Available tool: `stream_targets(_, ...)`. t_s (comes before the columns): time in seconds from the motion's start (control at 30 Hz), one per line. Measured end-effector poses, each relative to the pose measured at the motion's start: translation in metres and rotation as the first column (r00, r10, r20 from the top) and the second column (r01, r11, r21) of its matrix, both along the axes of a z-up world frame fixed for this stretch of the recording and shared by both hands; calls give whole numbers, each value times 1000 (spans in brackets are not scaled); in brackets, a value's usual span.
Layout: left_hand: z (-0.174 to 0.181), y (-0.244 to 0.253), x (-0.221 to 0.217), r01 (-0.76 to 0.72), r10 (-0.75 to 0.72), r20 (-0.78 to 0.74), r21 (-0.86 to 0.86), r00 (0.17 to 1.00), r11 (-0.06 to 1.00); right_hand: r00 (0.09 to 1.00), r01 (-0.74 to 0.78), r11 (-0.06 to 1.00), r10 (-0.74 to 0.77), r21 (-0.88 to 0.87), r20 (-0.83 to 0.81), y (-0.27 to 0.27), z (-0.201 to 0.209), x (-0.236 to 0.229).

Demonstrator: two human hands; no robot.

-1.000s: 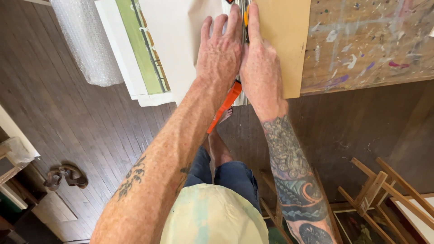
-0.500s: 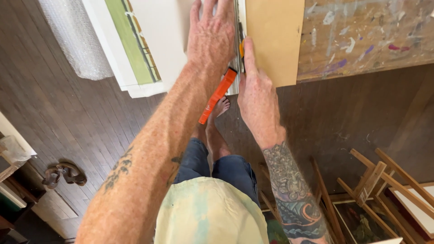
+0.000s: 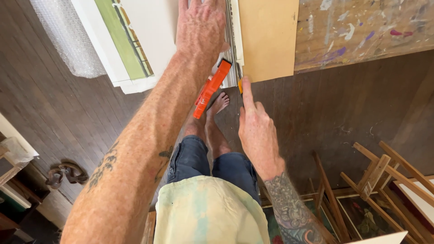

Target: The person uses a utility knife and a straight edge guide to precisely cut material on a workbench in a workshop.

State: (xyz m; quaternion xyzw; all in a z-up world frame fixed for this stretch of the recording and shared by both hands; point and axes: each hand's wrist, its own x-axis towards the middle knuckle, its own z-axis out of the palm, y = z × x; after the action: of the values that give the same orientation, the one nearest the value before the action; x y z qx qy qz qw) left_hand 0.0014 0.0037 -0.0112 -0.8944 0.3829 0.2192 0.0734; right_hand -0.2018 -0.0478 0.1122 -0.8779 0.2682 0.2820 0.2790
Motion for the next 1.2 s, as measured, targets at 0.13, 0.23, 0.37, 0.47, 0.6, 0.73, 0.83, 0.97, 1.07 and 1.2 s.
stream_targets(0.13, -1, -2, 0, -26, 26, -9, -21, 1000, 999, 999, -13, 1000, 12, -14, -39, 0, -3, -16)
stream_targets(0.23, 3, -1, 1, -20, 21, 21, -51, 1000, 999, 1000, 14, 998, -13, 56, -21, -5, 6, -12)
stream_targets(0.37, 18, -4, 3, -32, 32, -29, 16, 999, 999, 984, 168, 963, -177, 213, 26, -17, 35, -3)
stream_targets(0.47, 18, -4, 3, -3, 3, 77, -5, 997, 1000, 939, 66, 984, -117, 163, 324, -30, 32, 28)
stream_targets(0.6, 24, -3, 2, -43, 43, 4, 12, 999, 999, 952, 78, 983, -122, 163, 280, -43, 11, 97)
stream_targets(0.73, 21, -4, 0, -27, 27, 4, 15, 1000, 1000, 919, 45, 994, -81, 101, 385, -53, -26, 142)
stream_targets(0.83, 19, -5, 0, -52, 52, 2, -18, 999, 998, 937, 41, 996, -67, 83, 342, -55, -36, 159)
stream_targets(0.97, 14, -2, -1, -77, 81, 32, -108, 996, 991, 945, 15, 998, -33, 58, 325, -53, -44, 164)
stream_targets(1.07, 15, 0, 1, -73, 72, -12, -112, 997, 991, 940, 32, 994, -64, 102, 335, -50, -43, 165)
stream_targets(1.2, 11, 1, 0, -74, 82, 51, -144, 995, 987, 943, 30, 996, -56, 85, 327, -48, -48, 168)
